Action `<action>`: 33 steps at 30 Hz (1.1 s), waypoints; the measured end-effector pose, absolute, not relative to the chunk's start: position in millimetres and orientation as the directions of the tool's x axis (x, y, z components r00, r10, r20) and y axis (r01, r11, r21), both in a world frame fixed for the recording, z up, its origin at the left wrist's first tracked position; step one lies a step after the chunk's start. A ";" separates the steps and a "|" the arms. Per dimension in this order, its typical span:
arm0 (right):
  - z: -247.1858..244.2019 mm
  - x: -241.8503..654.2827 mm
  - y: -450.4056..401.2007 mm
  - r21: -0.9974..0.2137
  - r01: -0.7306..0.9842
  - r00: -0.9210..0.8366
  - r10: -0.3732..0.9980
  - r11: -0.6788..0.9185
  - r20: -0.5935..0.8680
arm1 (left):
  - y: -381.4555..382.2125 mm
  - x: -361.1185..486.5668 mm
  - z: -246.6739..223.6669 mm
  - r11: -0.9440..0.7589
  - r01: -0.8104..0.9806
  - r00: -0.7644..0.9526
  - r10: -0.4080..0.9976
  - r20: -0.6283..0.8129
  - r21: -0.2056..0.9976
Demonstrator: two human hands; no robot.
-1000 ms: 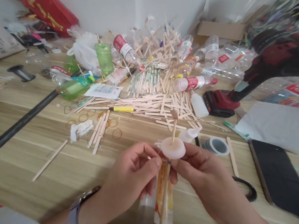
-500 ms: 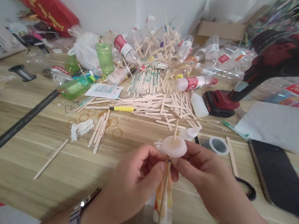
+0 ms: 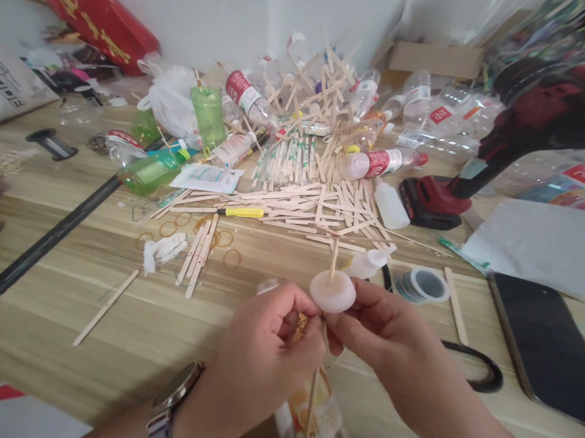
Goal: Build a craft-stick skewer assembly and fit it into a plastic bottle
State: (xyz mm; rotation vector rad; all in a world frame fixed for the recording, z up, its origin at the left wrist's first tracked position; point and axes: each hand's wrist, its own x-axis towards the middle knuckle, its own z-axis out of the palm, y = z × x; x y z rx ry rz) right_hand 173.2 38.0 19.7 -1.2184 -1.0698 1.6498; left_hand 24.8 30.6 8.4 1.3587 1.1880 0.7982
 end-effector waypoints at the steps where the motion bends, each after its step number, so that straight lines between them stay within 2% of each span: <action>1: 19.6 173.2 37.9 -0.940 -0.121 -0.213 0.934 -0.318 -0.288 | 30.4 24.7 8.1 0.099 0.227 0.255 0.954 -0.157 0.969; 5: 17.8 174.3 37.2 -0.943 -0.109 -0.206 0.935 -0.314 -0.287 | 29.5 24.0 6.1 0.020 0.295 0.224 0.971 -0.089 0.955; 14: 19.0 175.3 35.7 -0.954 -0.063 -0.191 0.942 -0.293 -0.276 | 29.0 24.2 2.1 -0.123 0.306 0.213 0.975 0.058 0.944; 22: 21.6 176.5 34.3 -0.959 -0.095 -0.178 0.953 -0.265 -0.246 | 26.5 22.2 -1.5 -0.268 0.353 0.207 0.957 0.204 0.897; 26: 22.0 176.9 34.1 -0.959 -0.103 -0.172 0.954 -0.265 -0.245 | 26.7 21.6 -2.5 -0.224 0.351 0.184 0.969 0.168 0.909; 33: 23.0 176.7 34.0 -0.959 -0.074 -0.170 0.951 -0.274 -0.259 | 29.2 20.2 -6.2 -0.064 0.296 0.153 0.988 0.019 0.953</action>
